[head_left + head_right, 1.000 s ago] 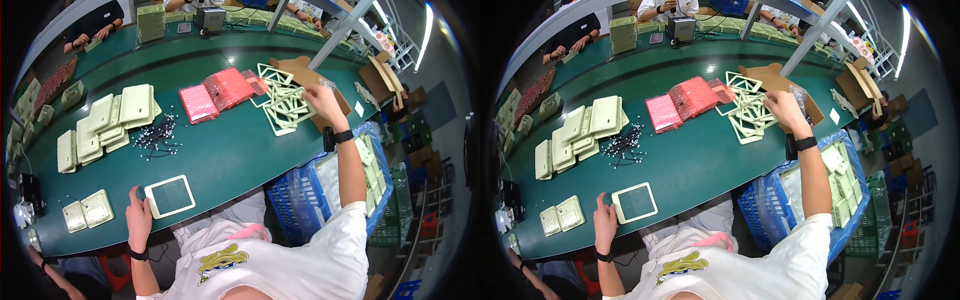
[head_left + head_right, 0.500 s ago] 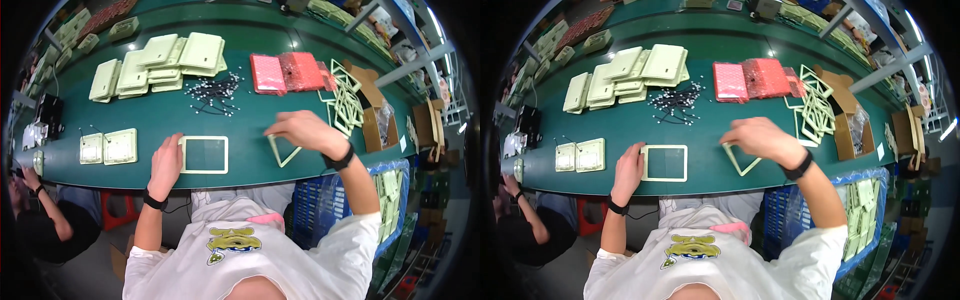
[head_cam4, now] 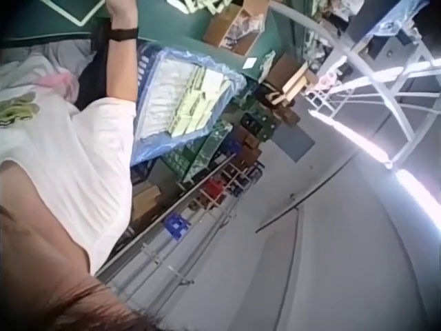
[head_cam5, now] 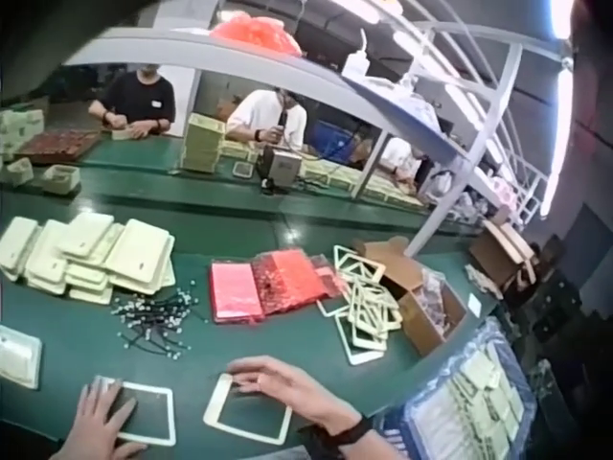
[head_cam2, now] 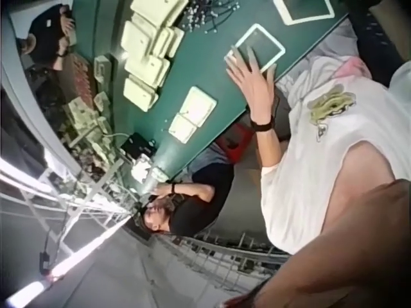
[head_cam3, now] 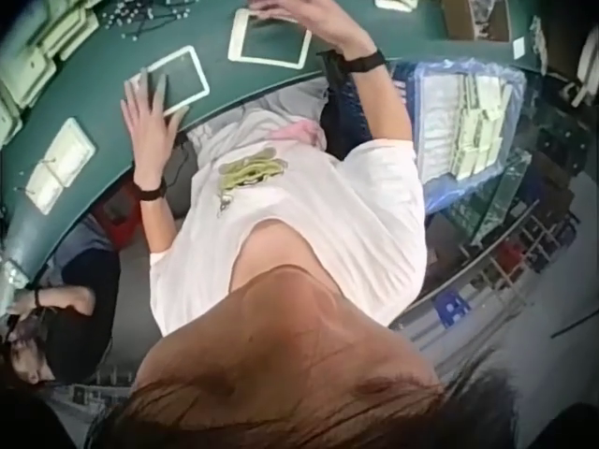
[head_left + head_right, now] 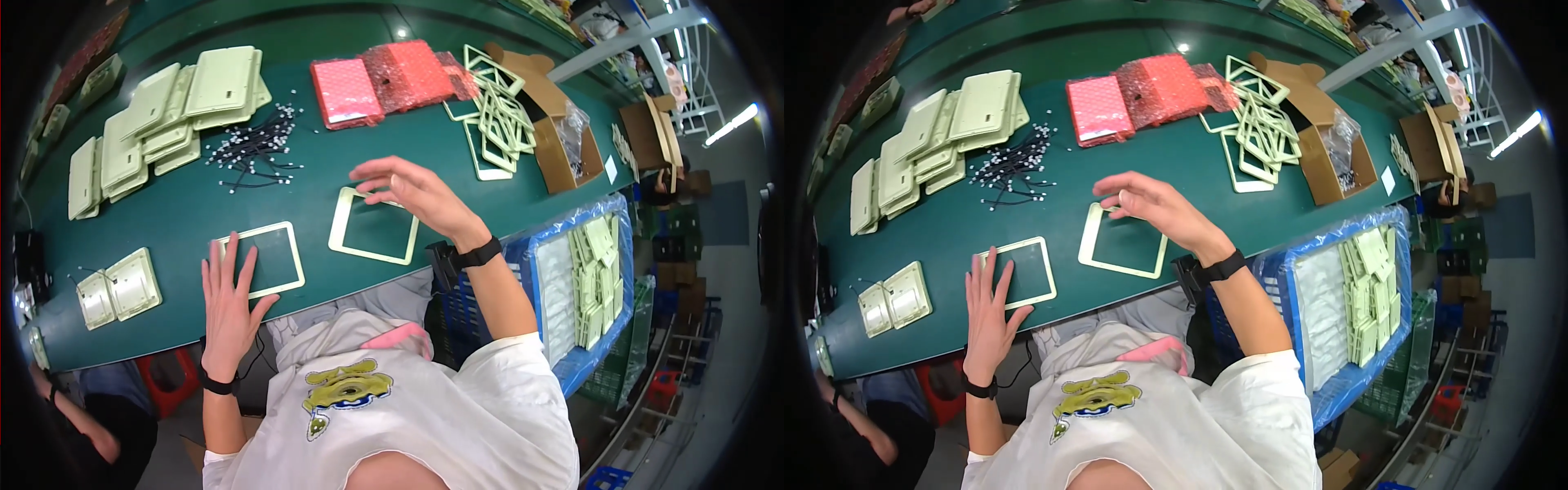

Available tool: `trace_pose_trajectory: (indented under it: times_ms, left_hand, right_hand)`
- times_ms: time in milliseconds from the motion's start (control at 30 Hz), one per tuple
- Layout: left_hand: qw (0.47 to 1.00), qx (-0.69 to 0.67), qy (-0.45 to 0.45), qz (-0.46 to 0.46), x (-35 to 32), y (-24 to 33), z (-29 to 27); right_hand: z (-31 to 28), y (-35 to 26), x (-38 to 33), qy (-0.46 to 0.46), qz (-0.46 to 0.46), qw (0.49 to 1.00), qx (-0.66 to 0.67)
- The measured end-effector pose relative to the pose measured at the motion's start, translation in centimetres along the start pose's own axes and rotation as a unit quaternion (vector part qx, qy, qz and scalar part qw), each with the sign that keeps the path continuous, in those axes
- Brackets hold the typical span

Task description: The person picks up two white panels and places them into two green frames, inserts a black wire into each panel, and snaps a green cover onto each frame before repeating the process.

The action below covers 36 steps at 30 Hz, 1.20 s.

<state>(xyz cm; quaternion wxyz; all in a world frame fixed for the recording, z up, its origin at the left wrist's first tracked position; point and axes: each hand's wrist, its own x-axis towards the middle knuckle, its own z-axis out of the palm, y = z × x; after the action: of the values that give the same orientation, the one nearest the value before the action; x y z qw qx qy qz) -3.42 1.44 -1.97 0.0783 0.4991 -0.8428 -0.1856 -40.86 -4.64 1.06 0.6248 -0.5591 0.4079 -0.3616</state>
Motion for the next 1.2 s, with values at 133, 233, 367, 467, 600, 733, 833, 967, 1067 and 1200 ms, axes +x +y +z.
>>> trace_pose_trajectory:
  times_ms: [133, 233, 367, 467, 600, 733, 833, 967, 1067, 1200]
  left_hand:
    - [0.999, 0.012, 0.029, -0.01, 0.2, 0.3, 0.7]
    - [0.999, 0.014, 0.036, -0.026, -0.1, 0.8, 1.0]
    - [0.998, 0.02, 0.053, -0.027, 0.2, 1.0, 1.7]
    - [0.997, 0.028, 0.072, -0.02, 0.3, 0.4, 2.5]
    - [0.993, 0.039, 0.109, -0.007, 0.3, 0.4, 2.3]
    - [0.972, 0.064, 0.217, 0.068, -1.2, 2.7, 2.9]
    - [0.954, -0.13, 0.217, 0.16, -1.6, 8.9, 2.8]
    - [0.742, -0.668, -0.042, -0.025, 2.8, 16.9, 3.9]
    - [0.697, -0.705, -0.121, -0.044, 3.5, 16.7, 5.5]
    - [0.672, -0.719, -0.163, -0.071, 1.8, 16.3, 5.9]
  right_hand:
    - [0.0, -1.2, -0.9, 0.024, -0.048, 0.998, -0.016]
    - [1.6, -2.5, -2.3, 0.019, -0.139, 0.989, 0.048]
    - [1.9, -3.2, -3.9, -0.013, -0.226, 0.973, 0.038]
    - [2.8, -2.0, -3.9, 0.056, -0.199, 0.925, -0.318]
    - [4.6, 1.9, -3.7, 0.113, -0.14, 0.821, -0.543]
    - [4.0, 0.1, -4.0, 0.097, -0.207, 0.891, -0.392]
    - [4.6, -2.5, -3.5, 0.026, -0.26, 0.955, -0.138]
    - [6.5, -3.5, -1.2, -0.056, -0.275, 0.944, 0.171]
    - [7.7, -3.3, -0.6, -0.005, -0.275, 0.945, 0.178]
    - [8.9, -2.9, 0.1, 0.184, -0.355, 0.879, -0.26]
